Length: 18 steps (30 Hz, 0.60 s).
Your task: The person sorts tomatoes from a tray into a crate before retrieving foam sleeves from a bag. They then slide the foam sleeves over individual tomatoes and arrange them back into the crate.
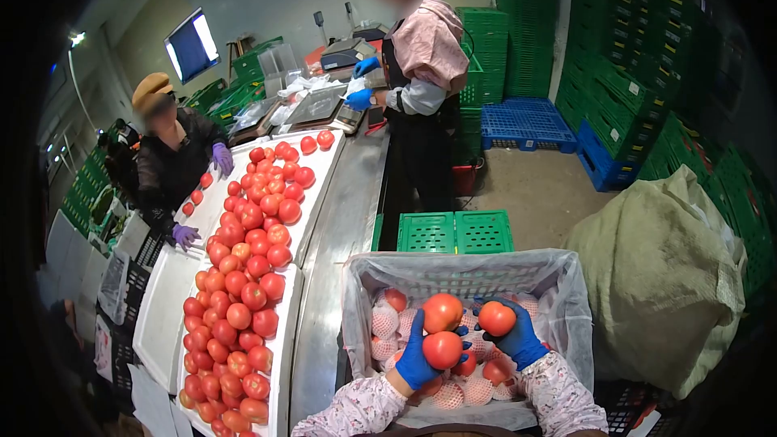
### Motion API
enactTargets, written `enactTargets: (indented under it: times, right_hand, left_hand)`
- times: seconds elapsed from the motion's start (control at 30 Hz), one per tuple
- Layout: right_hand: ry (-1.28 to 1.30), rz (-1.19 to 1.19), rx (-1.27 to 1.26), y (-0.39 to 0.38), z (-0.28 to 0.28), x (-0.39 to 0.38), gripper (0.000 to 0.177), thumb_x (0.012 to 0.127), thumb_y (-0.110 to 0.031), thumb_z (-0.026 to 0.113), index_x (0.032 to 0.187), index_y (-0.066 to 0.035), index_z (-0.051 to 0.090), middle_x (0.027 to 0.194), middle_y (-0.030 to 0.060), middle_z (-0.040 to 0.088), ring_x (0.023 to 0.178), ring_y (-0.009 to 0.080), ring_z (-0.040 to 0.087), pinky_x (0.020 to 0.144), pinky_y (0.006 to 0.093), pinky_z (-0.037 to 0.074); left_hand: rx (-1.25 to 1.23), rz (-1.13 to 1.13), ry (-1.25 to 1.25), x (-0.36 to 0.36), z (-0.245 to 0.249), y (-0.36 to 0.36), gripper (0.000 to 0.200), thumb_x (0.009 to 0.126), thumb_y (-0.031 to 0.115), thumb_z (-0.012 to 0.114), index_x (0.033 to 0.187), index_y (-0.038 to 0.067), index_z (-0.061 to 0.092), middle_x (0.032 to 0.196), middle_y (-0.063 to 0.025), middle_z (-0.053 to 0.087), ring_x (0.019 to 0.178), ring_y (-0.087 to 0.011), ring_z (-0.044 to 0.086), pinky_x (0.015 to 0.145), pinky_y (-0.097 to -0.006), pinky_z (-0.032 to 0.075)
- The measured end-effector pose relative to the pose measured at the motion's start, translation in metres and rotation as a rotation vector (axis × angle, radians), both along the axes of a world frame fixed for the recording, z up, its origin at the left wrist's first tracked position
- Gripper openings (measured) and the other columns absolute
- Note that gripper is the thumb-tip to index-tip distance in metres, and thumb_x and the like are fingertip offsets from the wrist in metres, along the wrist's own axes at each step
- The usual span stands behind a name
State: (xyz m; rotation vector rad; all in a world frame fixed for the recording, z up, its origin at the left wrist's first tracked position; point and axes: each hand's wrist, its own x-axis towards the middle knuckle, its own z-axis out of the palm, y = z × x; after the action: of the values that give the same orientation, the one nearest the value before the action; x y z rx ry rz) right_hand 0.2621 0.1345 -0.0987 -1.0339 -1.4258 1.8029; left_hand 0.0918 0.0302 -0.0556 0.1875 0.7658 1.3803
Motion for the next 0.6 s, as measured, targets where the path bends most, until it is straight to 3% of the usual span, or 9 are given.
enactTargets:
  times: [0.07, 0.13, 0.3, 0.37, 0.4, 0.47, 0.53, 0.57, 0.6]
  right_hand:
    - [0.010, 0.008, 0.015, -0.001, 0.002, 0.000, 0.041, 0.072, 0.010, 0.056, 0.112, 0.000, 0.049, 0.100, 0.0116, 0.058, 0.085, 0.0221, 0.060, 0.058, 0.0313, 0.054]
    - [0.020, 0.013, 0.029, -0.001, 0.002, 0.000, 0.041, 0.072, 0.010, 0.056, 0.111, 0.000, 0.049, 0.098, 0.0115, 0.059, 0.084, 0.0216, 0.060, 0.057, 0.0310, 0.054]
    - [0.119, -0.042, 0.110, -0.002, -0.005, -0.004, 0.028, 0.084, -0.015, 0.046, 0.108, -0.003, 0.051, 0.098, 0.0113, 0.059, 0.083, 0.0235, 0.060, 0.059, 0.0361, 0.052]
    - [0.164, -0.082, 0.005, -0.001, -0.003, -0.005, 0.029, 0.085, -0.019, 0.044, 0.108, -0.004, 0.051, 0.099, 0.0112, 0.059, 0.083, 0.0239, 0.060, 0.059, 0.0365, 0.052]
    - [0.210, -0.124, -0.100, -0.001, -0.002, -0.007, 0.030, 0.086, -0.022, 0.041, 0.107, -0.004, 0.052, 0.099, 0.0110, 0.059, 0.083, 0.0243, 0.061, 0.060, 0.0369, 0.051]
    - [0.202, -0.121, -0.094, -0.002, 0.003, -0.007, 0.029, 0.086, -0.021, 0.041, 0.108, -0.004, 0.052, 0.100, 0.0109, 0.058, 0.084, 0.0236, 0.060, 0.061, 0.0358, 0.051]
    - [0.192, -0.107, -0.087, -0.008, 0.015, -0.007, 0.028, 0.086, -0.020, 0.042, 0.108, -0.003, 0.052, 0.100, 0.0109, 0.058, 0.084, 0.0230, 0.060, 0.062, 0.0347, 0.051]
    - [0.069, -0.092, 0.090, -0.012, 0.028, -0.011, 0.029, 0.076, -0.007, 0.053, 0.104, -0.002, 0.054, 0.100, 0.0096, 0.059, 0.087, 0.0206, 0.059, 0.070, 0.0321, 0.050]
    - [-0.044, -0.073, 0.279, -0.011, 0.037, -0.018, 0.036, 0.066, 0.005, 0.064, 0.101, -0.001, 0.057, 0.101, 0.0083, 0.060, 0.090, 0.0182, 0.058, 0.078, 0.0295, 0.048]
  left_hand:
    - [-0.023, -0.072, -0.264, -0.003, -0.012, 0.004, 0.070, 0.079, 0.058, 0.045, 0.123, 0.004, 0.038, 0.109, -0.0172, 0.052, 0.097, -0.0329, 0.055, 0.083, -0.0474, 0.046]
    - [-0.018, -0.072, -0.261, -0.003, -0.013, 0.004, 0.070, 0.079, 0.058, 0.046, 0.123, 0.004, 0.037, 0.110, -0.0174, 0.052, 0.097, -0.0332, 0.055, 0.083, -0.0475, 0.046]
    - [0.030, -0.035, -0.050, -0.003, 0.007, 0.001, 0.071, 0.079, 0.058, 0.046, 0.125, 0.004, 0.036, 0.112, -0.0169, 0.051, 0.098, -0.0324, 0.054, 0.084, -0.0470, 0.046]
    - [-0.025, -0.111, -0.539, -0.008, 0.001, 0.007, 0.045, 0.085, 0.028, 0.053, 0.122, 0.009, 0.035, 0.106, -0.0144, 0.051, 0.095, -0.0273, 0.055, 0.071, -0.0373, 0.052]
    - [-0.024, -0.111, -0.539, -0.006, 0.003, 0.006, 0.045, 0.085, 0.028, 0.053, 0.122, 0.009, 0.035, 0.106, -0.0144, 0.051, 0.095, -0.0273, 0.055, 0.071, -0.0373, 0.052]
    - [0.106, 0.032, -0.025, 0.002, 0.011, 0.002, 0.049, 0.080, 0.026, 0.061, 0.121, 0.008, 0.039, 0.104, -0.0148, 0.053, 0.093, -0.0252, 0.056, 0.068, -0.0320, 0.052]
    - [0.114, -0.078, -0.107, -0.001, -0.019, 0.004, 0.050, 0.079, 0.028, 0.060, 0.120, 0.007, 0.041, 0.102, -0.0152, 0.055, 0.089, -0.0243, 0.057, 0.066, -0.0299, 0.051]
    - [0.132, -0.181, -0.184, -0.005, -0.027, 0.006, 0.050, 0.079, 0.030, 0.060, 0.119, 0.006, 0.043, 0.101, -0.0157, 0.056, 0.085, -0.0234, 0.058, 0.064, -0.0279, 0.051]
    - [0.149, -0.221, -0.157, -0.011, -0.003, 0.005, 0.052, 0.078, 0.032, 0.060, 0.119, 0.005, 0.044, 0.100, -0.0160, 0.056, 0.080, -0.0228, 0.058, 0.062, -0.0267, 0.050]
